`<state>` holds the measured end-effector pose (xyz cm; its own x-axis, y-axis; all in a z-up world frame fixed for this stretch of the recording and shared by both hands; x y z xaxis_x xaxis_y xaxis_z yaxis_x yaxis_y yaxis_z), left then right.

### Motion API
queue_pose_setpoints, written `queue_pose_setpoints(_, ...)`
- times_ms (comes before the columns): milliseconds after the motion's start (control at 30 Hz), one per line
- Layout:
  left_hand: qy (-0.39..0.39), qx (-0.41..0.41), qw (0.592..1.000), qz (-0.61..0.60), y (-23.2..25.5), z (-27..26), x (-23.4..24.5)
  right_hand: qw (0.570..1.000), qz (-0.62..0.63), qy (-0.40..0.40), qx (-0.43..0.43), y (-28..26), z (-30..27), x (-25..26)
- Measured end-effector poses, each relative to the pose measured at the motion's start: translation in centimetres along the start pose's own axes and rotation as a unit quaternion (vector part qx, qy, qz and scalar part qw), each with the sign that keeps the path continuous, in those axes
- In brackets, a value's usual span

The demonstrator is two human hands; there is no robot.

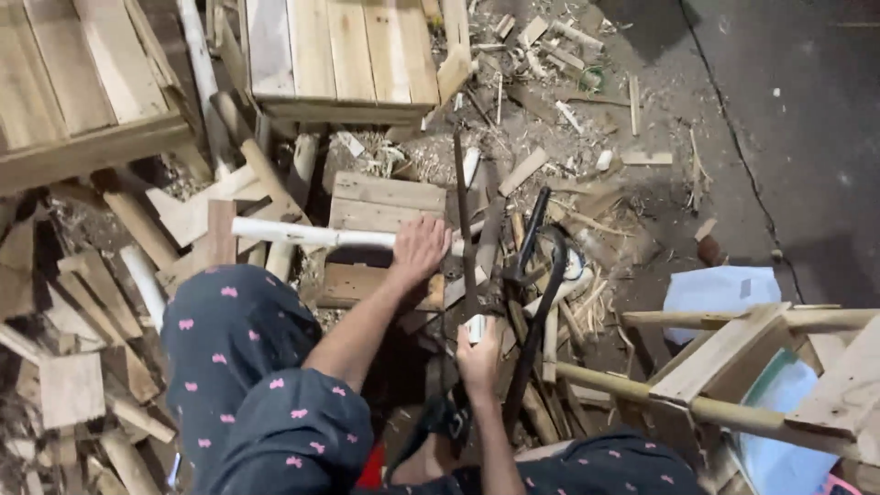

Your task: The person sits on the floor and uses a hand saw to cut a piece of white wood. They hold the wood steady with their left hand while sawing with their right hand.

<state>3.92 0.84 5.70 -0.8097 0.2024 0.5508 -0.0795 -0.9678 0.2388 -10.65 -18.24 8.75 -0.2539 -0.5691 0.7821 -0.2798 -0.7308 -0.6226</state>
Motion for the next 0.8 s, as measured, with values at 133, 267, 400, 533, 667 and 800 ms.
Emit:
queue_pose_setpoints(133, -0.016, -0.029, 0.998, -0.047, 0.5, 1.9, 3.7, 0.995, 0.095, 0.031, 0.017, -0.1, -1.1, -0.7)
queue_pose_setpoints(267, -0.19, -0.057, 0.976, -0.094, 0.8, 1.1, 3.5, 0.998, 0.066, 0.018, 0.004, 0.2, -1.3, -0.7)
queue_pose_setpoints(400, -0.346, -0.062, 0.936, -0.029, 0.2, -1.1, 0.2, 0.998, 0.054, -0.001, -0.031, -1.5, -1.8, 1.0)
queue_pose_setpoints(533, -0.354, -0.065, 0.933, -0.02, 0.3, -1.4, 0.0, 0.998, 0.047, -0.016, -0.048, -2.2, -2.5, 1.8)
queue_pose_setpoints(667, -0.346, -0.064, 0.936, -0.022, 0.3, -1.6, -0.6, 0.996, 0.037, -0.038, -0.069, -3.6, -2.6, 3.4)
queue_pose_setpoints(800, -0.325, -0.097, 0.941, -0.009, 0.4, -1.6, -0.4, 0.994, 0.044, -0.069, -0.071, -4.4, -2.3, 3.8)
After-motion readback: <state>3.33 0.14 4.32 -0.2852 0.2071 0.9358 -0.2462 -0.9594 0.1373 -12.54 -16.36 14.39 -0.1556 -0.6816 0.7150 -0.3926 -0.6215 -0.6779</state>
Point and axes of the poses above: each hand's wrist, its own z-axis towards the middle knuckle, its own x-axis out of the back of the hand, y = z × x, the point moved 8 cm from there along z, towards the middle knuckle, and after that the axes turned 15 degrees about y, right-handed, at the moved point
